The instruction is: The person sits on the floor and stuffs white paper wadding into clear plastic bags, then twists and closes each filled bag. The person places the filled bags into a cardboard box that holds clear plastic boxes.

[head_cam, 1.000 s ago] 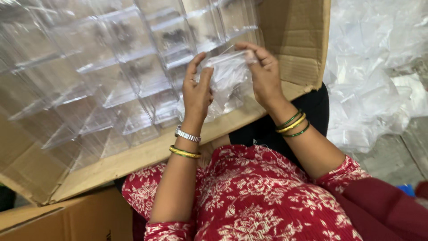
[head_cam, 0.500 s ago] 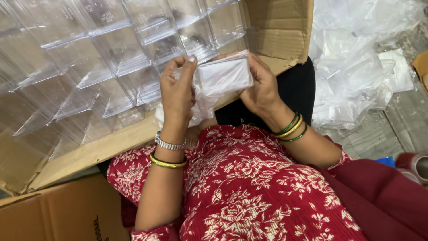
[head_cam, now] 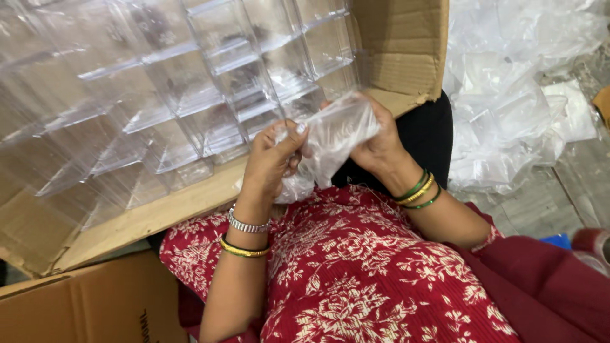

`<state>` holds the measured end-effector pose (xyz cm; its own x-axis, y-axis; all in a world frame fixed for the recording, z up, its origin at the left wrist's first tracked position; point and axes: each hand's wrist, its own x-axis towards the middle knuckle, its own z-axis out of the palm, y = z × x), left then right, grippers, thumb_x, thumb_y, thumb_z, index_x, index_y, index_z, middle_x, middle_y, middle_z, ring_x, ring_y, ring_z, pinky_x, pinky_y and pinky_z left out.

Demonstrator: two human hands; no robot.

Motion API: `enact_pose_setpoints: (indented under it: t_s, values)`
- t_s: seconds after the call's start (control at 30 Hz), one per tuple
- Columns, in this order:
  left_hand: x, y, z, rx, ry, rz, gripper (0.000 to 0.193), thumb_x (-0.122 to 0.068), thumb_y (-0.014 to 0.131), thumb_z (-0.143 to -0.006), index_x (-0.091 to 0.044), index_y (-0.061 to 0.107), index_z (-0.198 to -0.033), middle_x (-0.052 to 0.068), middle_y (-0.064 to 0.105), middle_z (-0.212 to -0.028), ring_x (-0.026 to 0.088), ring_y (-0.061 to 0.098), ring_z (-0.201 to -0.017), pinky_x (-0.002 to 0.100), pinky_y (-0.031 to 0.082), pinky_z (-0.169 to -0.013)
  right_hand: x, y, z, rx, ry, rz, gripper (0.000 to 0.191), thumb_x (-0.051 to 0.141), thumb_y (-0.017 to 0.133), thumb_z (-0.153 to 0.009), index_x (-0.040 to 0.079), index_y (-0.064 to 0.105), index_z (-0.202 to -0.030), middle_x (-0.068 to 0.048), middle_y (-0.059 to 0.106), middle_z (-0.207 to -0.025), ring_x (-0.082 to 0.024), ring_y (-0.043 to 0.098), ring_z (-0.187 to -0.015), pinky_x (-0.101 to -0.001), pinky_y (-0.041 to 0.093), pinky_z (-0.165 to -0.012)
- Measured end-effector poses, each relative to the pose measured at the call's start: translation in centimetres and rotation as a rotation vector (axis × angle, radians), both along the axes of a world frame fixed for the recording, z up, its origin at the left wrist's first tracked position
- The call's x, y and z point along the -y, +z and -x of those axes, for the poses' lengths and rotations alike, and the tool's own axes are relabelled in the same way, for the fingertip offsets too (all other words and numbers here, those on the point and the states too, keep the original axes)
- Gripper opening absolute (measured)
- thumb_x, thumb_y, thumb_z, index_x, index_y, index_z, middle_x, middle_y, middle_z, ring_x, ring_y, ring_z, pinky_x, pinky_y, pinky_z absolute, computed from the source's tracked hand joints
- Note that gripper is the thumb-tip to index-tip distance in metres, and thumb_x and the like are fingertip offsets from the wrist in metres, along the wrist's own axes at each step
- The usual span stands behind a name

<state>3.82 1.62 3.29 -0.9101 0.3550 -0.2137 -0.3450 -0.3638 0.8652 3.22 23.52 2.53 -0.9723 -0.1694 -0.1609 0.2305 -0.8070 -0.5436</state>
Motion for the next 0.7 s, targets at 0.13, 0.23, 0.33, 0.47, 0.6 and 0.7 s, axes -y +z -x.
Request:
enact_pose_setpoints:
  t_s: [0.13,0.23,0.33,0.47,0.6,0.7]
  values:
    - [-0.4,-0.8,0.2,-0.017,0.132,0.079,0.019,-0.025,0.065,-0.101,-0.008,0.06,-0.094,0.0,0.062,-0.069,0.003,0.044,-0.05,0.02,0.03,-0.042,0.6,0.8,-0.9,-0.077,-0.029,-0.055,0.032,0.024,0.051,-0.108,-0.004,0.067,-0.111,-0.019,0.071,-0.116,-0.03,0.07,-0.111,-0.0461,0.054,-0.107]
    - [-1.6,-0.5,-0.4,-0.281,0.305,0.147,0.018,-0.026,0.06,-0.106,-0.008,0.061,-0.107,-0.001,0.059,-0.087,0.004,0.048,-0.071,0.021,0.04,-0.062,1.0,1.9,-1.5,-0.252,-0.243,-0.53,0.032,0.021,0.051,-0.108,-0.006,0.062,-0.122,-0.017,0.07,-0.116,-0.028,0.069,-0.11,-0.042,0.054,-0.103]
    - [-2.1,0.8,-2.0,-0.457,0.338,0.181,0.028,-0.02,0.068,-0.095,-0.007,0.056,-0.118,0.002,0.06,-0.109,0.009,0.056,-0.095,0.025,0.05,-0.082,0.9,2.4,-1.0,-0.505,-0.407,-0.918,0.032,0.019,0.05,-0.109,-0.005,0.055,-0.129,-0.016,0.068,-0.117,-0.029,0.068,-0.11,-0.0417,0.056,-0.099]
    - [-2.4,2.7,-3.6,-0.685,0.364,0.529,0.034,-0.012,0.077,-0.083,-0.002,0.059,-0.11,0.009,0.065,-0.102,0.018,0.063,-0.093,0.034,0.053,-0.08,1.4,1.5,0.2,-0.101,-0.25,-0.123,0.034,0.029,0.048,-0.111,0.001,0.062,-0.125,-0.015,0.07,-0.119,-0.03,0.07,-0.108,-0.0431,0.057,-0.089]
    - [-1.6,3.4,-3.9,-0.771,0.373,0.707,0.015,-0.015,0.07,-0.102,-0.001,0.065,-0.099,0.013,0.069,-0.087,0.025,0.067,-0.085,0.034,0.053,-0.077,1.8,0.7,0.0,-0.025,-0.209,-0.172,0.036,0.03,0.045,-0.108,0.001,0.061,-0.122,-0.015,0.069,-0.123,-0.032,0.07,-0.113,-0.0484,0.059,-0.099]
    - [0.2,3.7,-3.9,-0.086,-0.156,-0.048,0.024,-0.025,0.065,-0.105,-0.001,0.068,-0.102,0.007,0.067,-0.08,0.012,0.053,-0.059,0.025,0.04,-0.051,1.4,1.1,0.0,-0.031,-0.214,-0.256,0.047,0.039,0.044,-0.107,-0.001,0.062,-0.125,-0.016,0.07,-0.121,-0.031,0.07,-0.11,-0.044,0.059,-0.1]
